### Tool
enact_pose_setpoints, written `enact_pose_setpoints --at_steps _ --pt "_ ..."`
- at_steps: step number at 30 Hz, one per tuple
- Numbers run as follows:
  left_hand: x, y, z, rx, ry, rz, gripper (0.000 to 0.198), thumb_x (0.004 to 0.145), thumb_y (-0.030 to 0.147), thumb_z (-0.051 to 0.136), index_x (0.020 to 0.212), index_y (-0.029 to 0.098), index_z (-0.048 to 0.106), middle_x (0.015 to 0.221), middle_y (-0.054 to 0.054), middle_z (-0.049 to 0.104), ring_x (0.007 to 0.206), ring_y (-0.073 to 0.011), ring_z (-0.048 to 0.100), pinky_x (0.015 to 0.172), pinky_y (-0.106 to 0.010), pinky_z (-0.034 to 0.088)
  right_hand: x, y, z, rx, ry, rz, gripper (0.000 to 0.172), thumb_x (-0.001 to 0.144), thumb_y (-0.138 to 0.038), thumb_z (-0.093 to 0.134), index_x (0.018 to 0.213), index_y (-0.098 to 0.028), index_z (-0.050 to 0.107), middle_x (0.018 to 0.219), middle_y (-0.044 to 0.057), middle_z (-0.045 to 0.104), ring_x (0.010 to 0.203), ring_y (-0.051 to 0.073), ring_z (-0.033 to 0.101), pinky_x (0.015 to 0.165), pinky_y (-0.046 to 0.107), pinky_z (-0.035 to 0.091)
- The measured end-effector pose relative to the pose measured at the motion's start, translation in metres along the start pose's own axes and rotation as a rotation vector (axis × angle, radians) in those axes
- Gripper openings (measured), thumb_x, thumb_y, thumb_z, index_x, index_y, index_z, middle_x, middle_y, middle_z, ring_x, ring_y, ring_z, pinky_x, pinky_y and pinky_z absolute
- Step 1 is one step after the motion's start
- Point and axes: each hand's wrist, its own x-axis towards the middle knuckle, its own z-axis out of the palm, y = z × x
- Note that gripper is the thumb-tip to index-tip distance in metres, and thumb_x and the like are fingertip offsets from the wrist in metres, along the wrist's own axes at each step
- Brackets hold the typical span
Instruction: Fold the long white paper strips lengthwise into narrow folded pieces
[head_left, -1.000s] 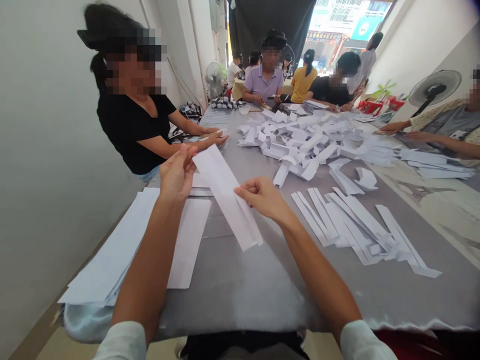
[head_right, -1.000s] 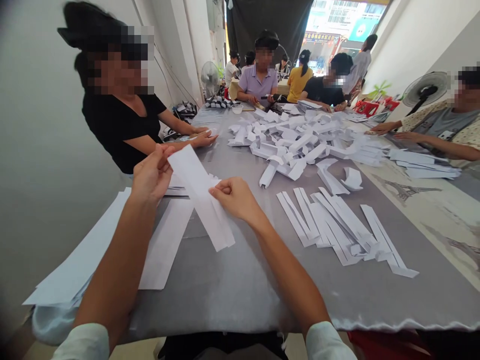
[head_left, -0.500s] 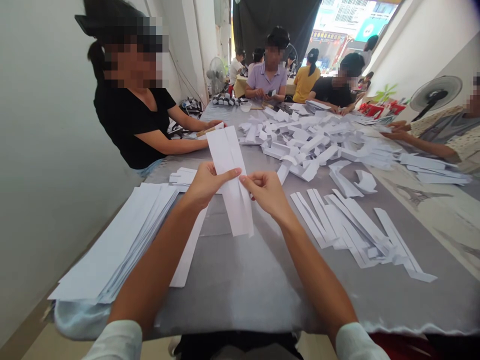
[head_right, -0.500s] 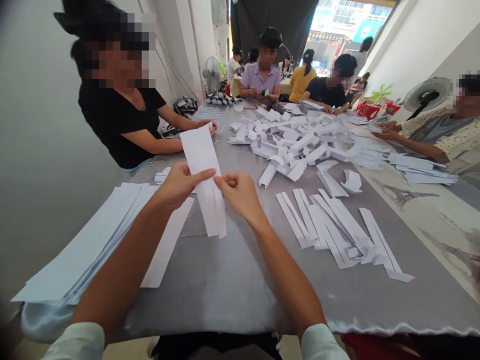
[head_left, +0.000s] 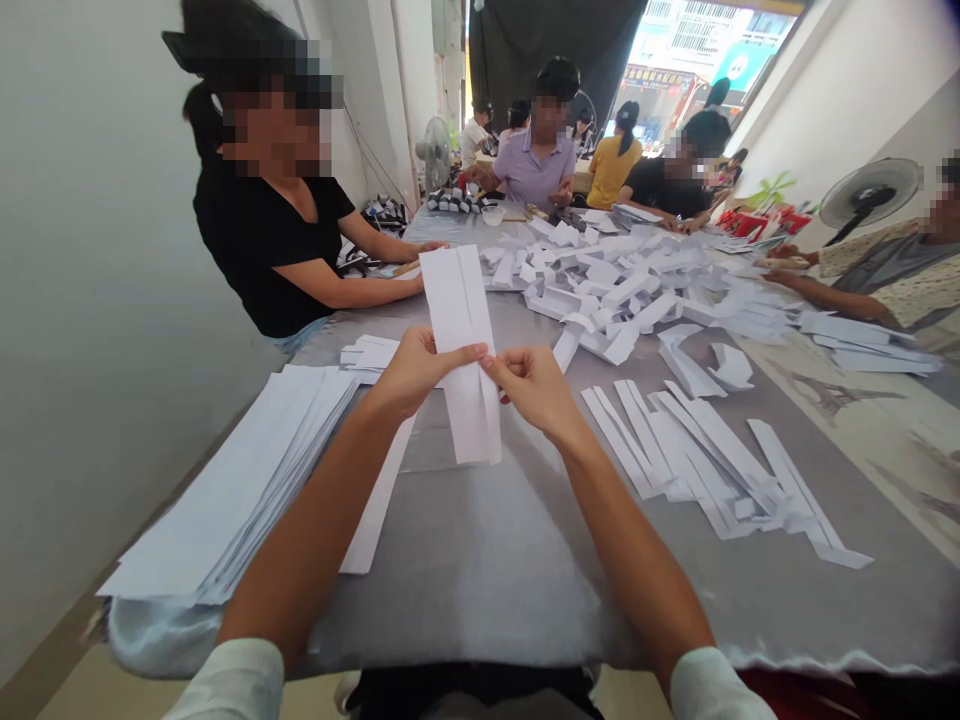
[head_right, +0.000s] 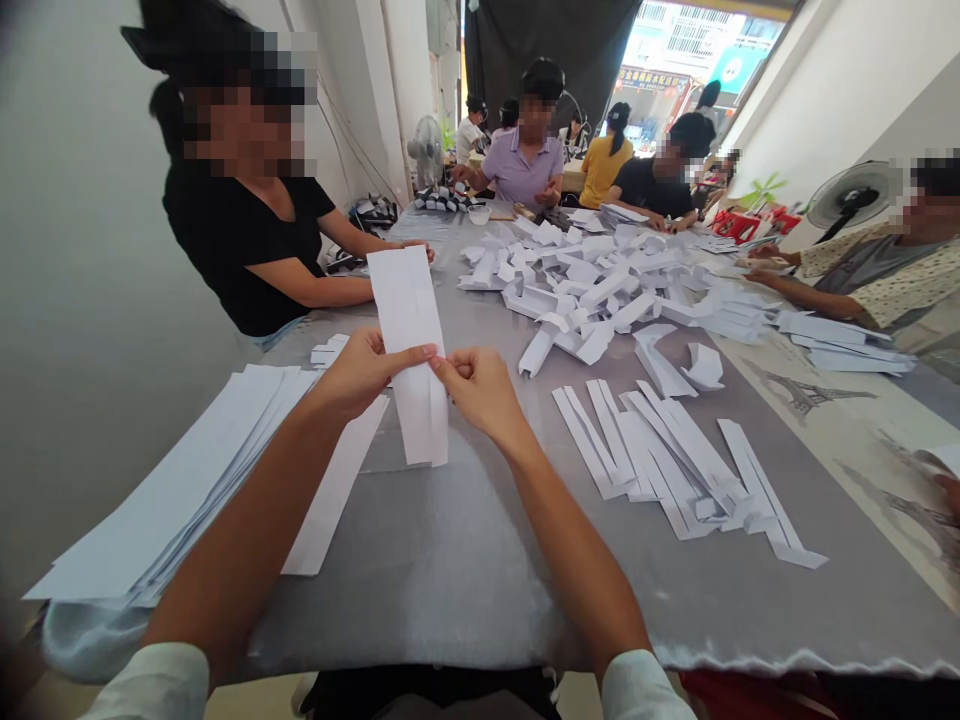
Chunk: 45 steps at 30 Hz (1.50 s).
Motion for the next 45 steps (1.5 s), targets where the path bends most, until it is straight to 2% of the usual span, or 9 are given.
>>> enact_pose_setpoints --at_steps 5,12,20,25,30,32,35,39,45 --pt "0.002 -0.004 -0.001 0.024 0.015 0.011 0.040 0.063 0.040 0.100 0.091 0.017 0.084 0.098 -0.012 0.084 0.082 -0.0277 0.077 0.068 -0.034 0.057 -0.002 -0.007 -0.006 -0.007 -0.134 0.100 0.038 0.094 -0.046 0.071 0.069 -0.018 0.068 0.066 0.003 0.065 0.062 0.014 0.060 0.060 0.026 0.052" --pt "0.003 -0.009 0.001 0.022 0.007 -0.007 0.040 0.062 0.040 0.101 0.090 0.016 0.085 0.099 -0.013 0.084 0.081 -0.0279 0.077 0.067 -0.034 0.058 -0.003 -0.009 -0.014 -0.047 -0.196 0.162 0.033 0.098 -0.035 0.068 0.070 -0.017 0.069 0.071 0.006 0.072 0.069 0.016 0.069 0.059 0.024 0.053" --pt "0.005 -0.007 0.004 0.028 0.110 0.016 0.050 0.060 0.047 0.102 0.092 0.014 0.084 0.102 -0.014 0.084 0.083 -0.0280 0.077 0.066 -0.033 0.059 -0.004 -0.015 -0.016 -0.123 -0.313 0.266 0.034 0.100 -0.022 0.069 0.066 -0.017 0.066 0.072 0.005 0.074 0.067 0.014 0.070 0.055 0.020 0.053" --pt "0.006 -0.008 0.005 0.025 0.128 0.040 0.052 0.059 0.050 0.102 0.091 0.014 0.083 0.100 -0.013 0.084 0.081 -0.0270 0.077 0.063 -0.032 0.059 -0.002 -0.015 -0.015 -0.093 -0.286 0.258 0.037 0.100 -0.023 0.070 0.064 -0.017 0.065 0.070 0.004 0.073 0.068 0.014 0.070 0.056 0.020 0.053" --pt "0.003 -0.007 0.002 0.077 -0.006 -0.003 0.046 0.059 0.043 0.103 0.090 0.015 0.084 0.098 -0.013 0.084 0.078 -0.0257 0.076 0.064 -0.033 0.060 -0.001 -0.009 -0.016 -0.082 -0.216 0.198 0.034 0.099 -0.025 0.072 0.066 -0.017 0.067 0.066 0.004 0.071 0.066 0.014 0.069 0.059 0.021 0.055" --pt "0.003 -0.007 0.001 0.085 -0.018 -0.003 0.043 0.060 0.041 0.102 0.089 0.015 0.084 0.096 -0.013 0.084 0.077 -0.0251 0.076 0.063 -0.033 0.059 -0.001 -0.007 -0.015 -0.070 -0.207 0.201 0.034 0.099 -0.026 0.072 0.066 -0.017 0.067 0.067 0.004 0.072 0.068 0.014 0.070 0.059 0.021 0.056" --pt "0.004 -0.007 -0.001 0.080 0.043 0.016 0.042 0.059 0.040 0.102 0.086 0.014 0.083 0.094 -0.012 0.083 0.075 -0.0254 0.076 0.061 -0.032 0.057 -0.001 -0.005 -0.012 -0.052 -0.252 0.246 0.033 0.099 -0.024 0.073 0.067 -0.017 0.067 0.068 0.004 0.074 0.069 0.015 0.073 0.057 0.021 0.056" --pt "0.006 -0.005 -0.003 0.035 0.134 0.041 0.050 0.056 0.041 0.104 0.091 0.012 0.083 0.097 -0.014 0.084 0.081 -0.0289 0.077 0.065 -0.035 0.060 0.000 -0.001 -0.007 -0.036 -0.397 0.351 0.033 0.100 -0.022 0.073 0.068 -0.016 0.068 0.071 0.008 0.078 0.070 0.017 0.078 0.056 0.019 0.057" --pt "0.007 -0.006 -0.002 0.003 0.163 0.088 0.053 0.058 0.044 0.103 0.095 0.012 0.082 0.101 -0.014 0.084 0.084 -0.0283 0.077 0.069 -0.035 0.060 0.004 0.007 -0.003 0.037 -0.459 0.346 0.029 0.088 -0.020 0.086 0.067 -0.016 0.068 0.081 0.010 0.083 0.074 0.017 0.079 0.058 0.019 0.058"
